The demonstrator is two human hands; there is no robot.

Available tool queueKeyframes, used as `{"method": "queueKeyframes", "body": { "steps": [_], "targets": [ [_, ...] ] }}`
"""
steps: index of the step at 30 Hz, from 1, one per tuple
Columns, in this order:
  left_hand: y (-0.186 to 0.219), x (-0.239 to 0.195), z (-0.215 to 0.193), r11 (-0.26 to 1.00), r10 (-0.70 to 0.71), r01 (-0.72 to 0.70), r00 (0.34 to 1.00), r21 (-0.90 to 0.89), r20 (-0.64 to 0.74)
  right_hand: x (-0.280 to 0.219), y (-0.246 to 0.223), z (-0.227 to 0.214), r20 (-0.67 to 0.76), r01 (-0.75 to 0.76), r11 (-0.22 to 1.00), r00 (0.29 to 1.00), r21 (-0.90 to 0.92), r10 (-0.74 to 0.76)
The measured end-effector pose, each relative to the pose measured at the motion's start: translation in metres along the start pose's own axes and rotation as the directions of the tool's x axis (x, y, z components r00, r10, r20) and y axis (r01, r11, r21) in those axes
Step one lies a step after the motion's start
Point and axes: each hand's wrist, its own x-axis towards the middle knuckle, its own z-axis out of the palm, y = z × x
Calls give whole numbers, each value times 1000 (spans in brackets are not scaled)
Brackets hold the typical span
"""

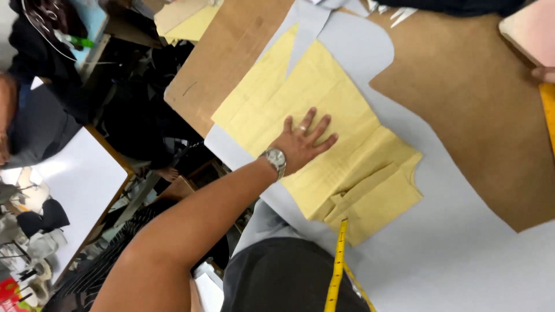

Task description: Tracing a garment pattern onto fabric using a ruler, pencil, and weights to hold the pattern in place.

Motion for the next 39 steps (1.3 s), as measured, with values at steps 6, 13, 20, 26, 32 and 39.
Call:
{"method": "queueKeyframes", "body": {
  "steps": [6, 13, 20, 26, 32, 39],
  "targets": [
    [-3, 3, 4, 997, 60, -56, 994, 48, -88, -219, -222, 166, -431, 70, 933, 873, -354, -229],
    [-5, -2, -15, 996, 72, -68, 994, 56, -77, -312, -238, 422, -372, 218, 785, 928, 580, 17],
    [-7, -4, -11, 996, 82, -78, 988, 38, -128, -381, -178, 445, -558, -113, 924, 768, 365, 314],
    [-20, -4, -10, 990, 122, -114, 988, 88, -89, -368, -247, 437, -647, 140, 891, 737, 432, 197],
    [-33, -16, -26, 989, 131, -126, 989, 72, -74, -245, -273, 516, -650, 261, 744, 701, 616, 293],
    [-59, -13, -10, 983, 185, -186, 977, 4, -106, -234, -292, 534, -786, -257, 949, 542, 183, 298]
  ]
}}
